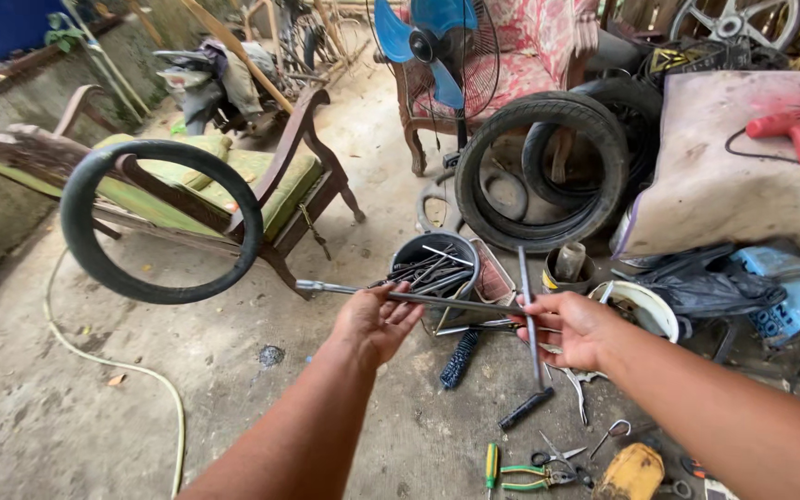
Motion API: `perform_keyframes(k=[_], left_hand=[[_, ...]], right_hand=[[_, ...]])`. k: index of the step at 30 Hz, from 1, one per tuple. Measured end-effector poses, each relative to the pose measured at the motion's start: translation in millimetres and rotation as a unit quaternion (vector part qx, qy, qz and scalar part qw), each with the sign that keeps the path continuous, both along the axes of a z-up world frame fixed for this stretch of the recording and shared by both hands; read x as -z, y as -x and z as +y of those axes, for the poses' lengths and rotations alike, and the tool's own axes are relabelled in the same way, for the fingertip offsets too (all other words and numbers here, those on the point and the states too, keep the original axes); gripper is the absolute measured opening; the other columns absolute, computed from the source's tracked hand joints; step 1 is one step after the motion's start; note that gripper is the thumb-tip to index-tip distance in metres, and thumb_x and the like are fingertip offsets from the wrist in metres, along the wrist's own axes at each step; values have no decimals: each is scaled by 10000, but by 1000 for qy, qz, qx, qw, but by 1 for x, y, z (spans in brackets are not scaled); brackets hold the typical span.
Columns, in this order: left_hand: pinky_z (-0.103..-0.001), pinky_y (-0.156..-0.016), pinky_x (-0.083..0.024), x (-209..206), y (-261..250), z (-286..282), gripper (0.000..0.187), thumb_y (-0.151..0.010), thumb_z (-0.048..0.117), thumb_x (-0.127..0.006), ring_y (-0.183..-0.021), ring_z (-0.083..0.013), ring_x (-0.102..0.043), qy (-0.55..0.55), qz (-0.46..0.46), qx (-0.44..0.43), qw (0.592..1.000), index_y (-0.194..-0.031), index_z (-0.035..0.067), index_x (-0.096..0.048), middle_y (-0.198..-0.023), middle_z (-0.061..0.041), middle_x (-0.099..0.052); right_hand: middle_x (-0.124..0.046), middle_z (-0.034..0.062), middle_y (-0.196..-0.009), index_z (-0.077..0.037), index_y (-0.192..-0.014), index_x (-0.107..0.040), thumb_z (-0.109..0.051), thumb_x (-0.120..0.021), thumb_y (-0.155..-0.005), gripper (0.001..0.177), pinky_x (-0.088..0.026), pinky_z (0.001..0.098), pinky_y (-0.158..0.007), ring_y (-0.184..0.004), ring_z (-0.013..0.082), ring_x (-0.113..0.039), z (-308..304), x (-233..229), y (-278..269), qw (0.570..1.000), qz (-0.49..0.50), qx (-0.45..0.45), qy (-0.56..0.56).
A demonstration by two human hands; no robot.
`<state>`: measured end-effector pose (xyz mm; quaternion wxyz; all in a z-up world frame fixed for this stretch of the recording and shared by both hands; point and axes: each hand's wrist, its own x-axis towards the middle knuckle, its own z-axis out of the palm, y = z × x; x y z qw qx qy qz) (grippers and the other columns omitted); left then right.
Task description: The person sits on the floor and wipes several metal tools with a patterned cloth. They pick up each tool, wipe it thoroughly, and place it into a black bucket. The person repeats this process for multiple tools throughout the clip.
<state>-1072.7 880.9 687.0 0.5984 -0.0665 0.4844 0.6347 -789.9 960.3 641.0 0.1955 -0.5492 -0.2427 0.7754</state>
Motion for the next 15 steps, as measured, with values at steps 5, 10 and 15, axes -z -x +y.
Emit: perform_keyframes(k=[5, 10, 15], left_hand=[[-536, -1057, -500, -7, 54, 31, 288, -1042, 294, -528, -1140, -298, -644, 69, 59, 16, 996, -1189, 57, -602, -1230, -130, -664], [-502, -1078, -513, 9, 95, 72, 261, -1039, 138, -529, -1164, -286, -622, 83, 59, 92, 991, -1270, 204, -631, -1249, -108, -661], [-492, -1085, -509, 22, 157, 133, 377, -1046, 295, -490, -1163, -259, -583, 80, 95, 210, 970, -1400, 276, -619, -1255, -53, -606]], right_hand=[[-763, 20, -1023, -210, -1058, -731, -152, -657, -879, 202, -444, 410, -829, -860, 157, -648, 33, 8, 62, 1000, -3, 17, 7], [-767, 50, -1021, -148, -1069, -726, -130, -659, -884, 198, -495, 404, -805, -831, 166, -637, 84, 31, 100, 999, 3, 30, 20], [-759, 29, -1000, -132, -1102, -751, -126, -646, -904, 225, -501, 381, -775, -807, 143, -617, 155, 61, 122, 999, 13, 39, 32]])
